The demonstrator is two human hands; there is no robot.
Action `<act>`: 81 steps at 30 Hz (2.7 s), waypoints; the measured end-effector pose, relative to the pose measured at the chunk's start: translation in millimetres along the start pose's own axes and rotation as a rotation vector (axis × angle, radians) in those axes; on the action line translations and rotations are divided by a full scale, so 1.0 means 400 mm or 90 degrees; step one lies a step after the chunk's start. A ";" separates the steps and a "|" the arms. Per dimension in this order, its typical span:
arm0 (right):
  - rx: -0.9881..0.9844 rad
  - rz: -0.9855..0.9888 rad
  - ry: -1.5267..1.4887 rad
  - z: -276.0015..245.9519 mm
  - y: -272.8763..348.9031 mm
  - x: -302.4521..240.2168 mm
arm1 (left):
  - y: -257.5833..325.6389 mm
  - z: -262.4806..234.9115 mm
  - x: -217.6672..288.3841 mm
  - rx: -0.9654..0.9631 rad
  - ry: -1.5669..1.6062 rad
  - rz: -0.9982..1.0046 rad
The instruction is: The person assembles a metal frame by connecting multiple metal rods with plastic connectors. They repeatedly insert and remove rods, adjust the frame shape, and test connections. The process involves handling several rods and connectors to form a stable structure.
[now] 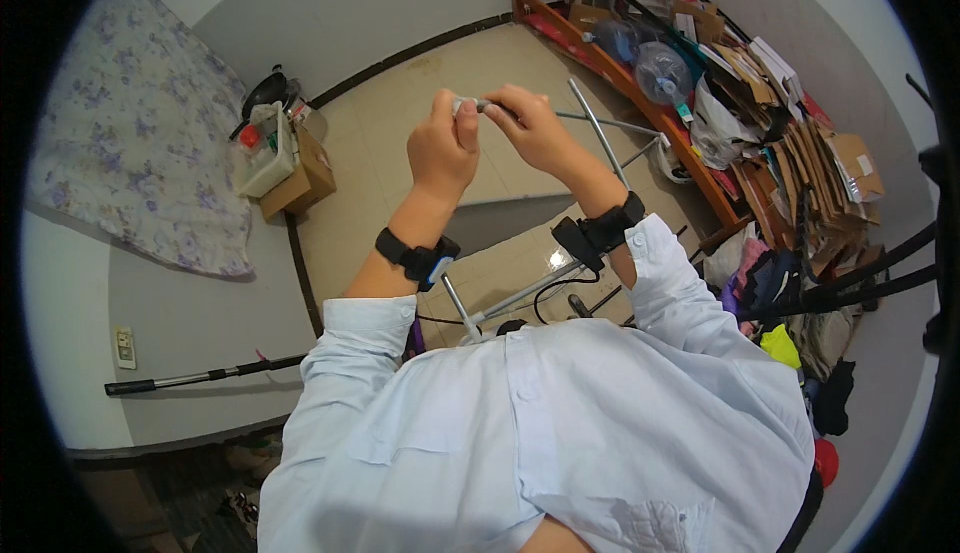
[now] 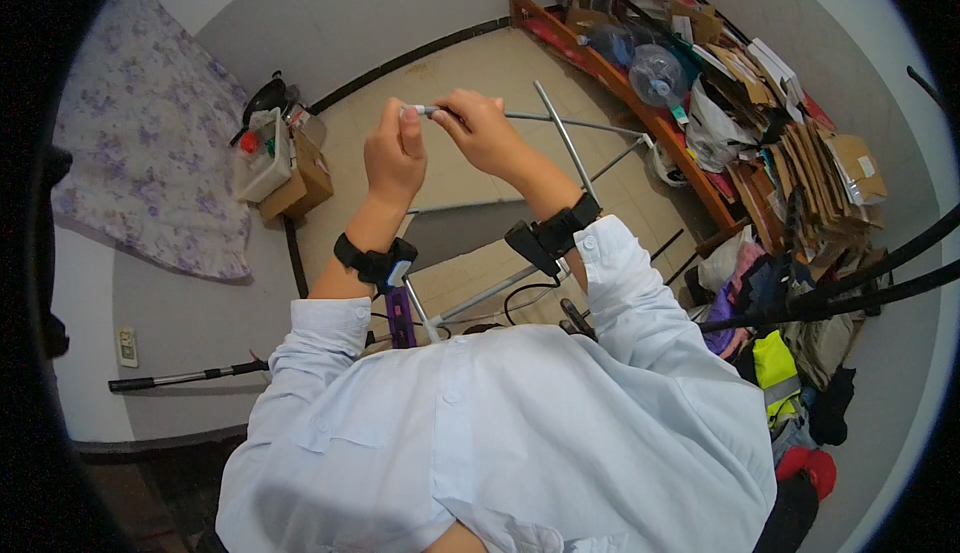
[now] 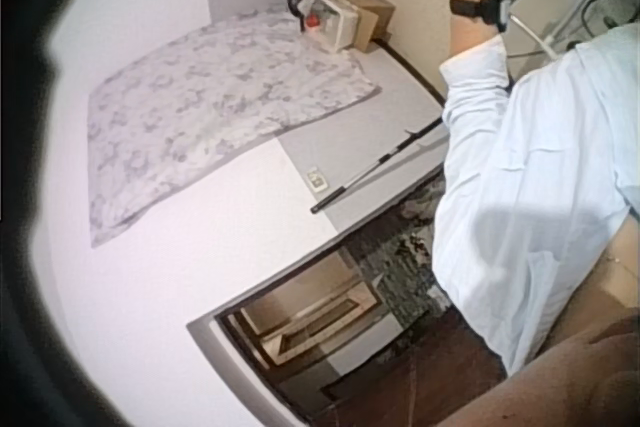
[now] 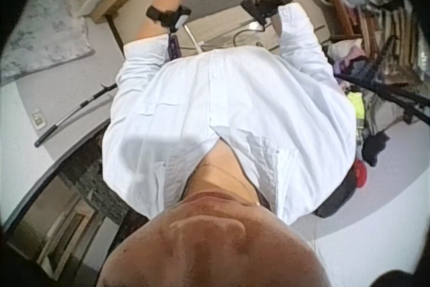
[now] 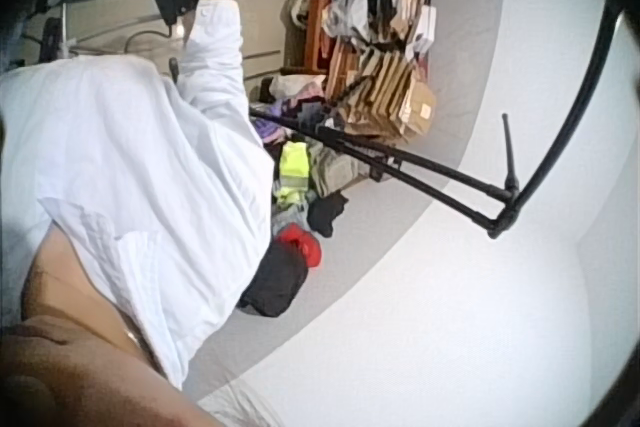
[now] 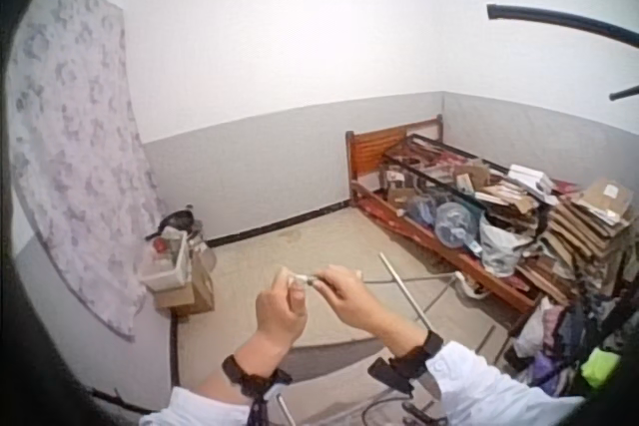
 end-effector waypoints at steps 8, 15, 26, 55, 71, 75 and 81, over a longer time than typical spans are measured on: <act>-0.109 0.021 0.066 0.011 -0.017 0.050 | 0.044 0.098 -0.135 -0.271 0.632 -0.513; 0.202 0.237 0.411 -0.156 0.082 0.222 | 0.050 0.070 -0.130 -0.192 0.527 -0.436; 0.085 0.203 0.428 -0.067 0.082 0.317 | 0.072 0.047 -0.158 -0.096 0.467 -0.448; -0.172 0.314 0.442 -0.152 -0.013 0.229 | 0.126 0.042 -0.226 0.106 0.437 -0.560; -0.135 0.437 0.541 -0.233 0.084 0.286 | 0.121 0.121 -0.260 0.095 0.327 -0.564; -0.100 0.345 0.564 -0.225 0.058 0.244 | 0.145 0.154 -0.282 0.030 0.272 -0.603; -0.104 0.298 0.529 -0.215 0.022 0.162 | 0.173 0.217 -0.286 -0.087 0.289 -0.606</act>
Point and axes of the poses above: each hand's wrist, its own y-axis away from the middle knuckle, its own z-axis out of the palm, x = y × z, the point moved 7 cm from there along -y, towards the middle knuckle, and after that the axes turned 1 degree about -z, right-handed, at the moved point
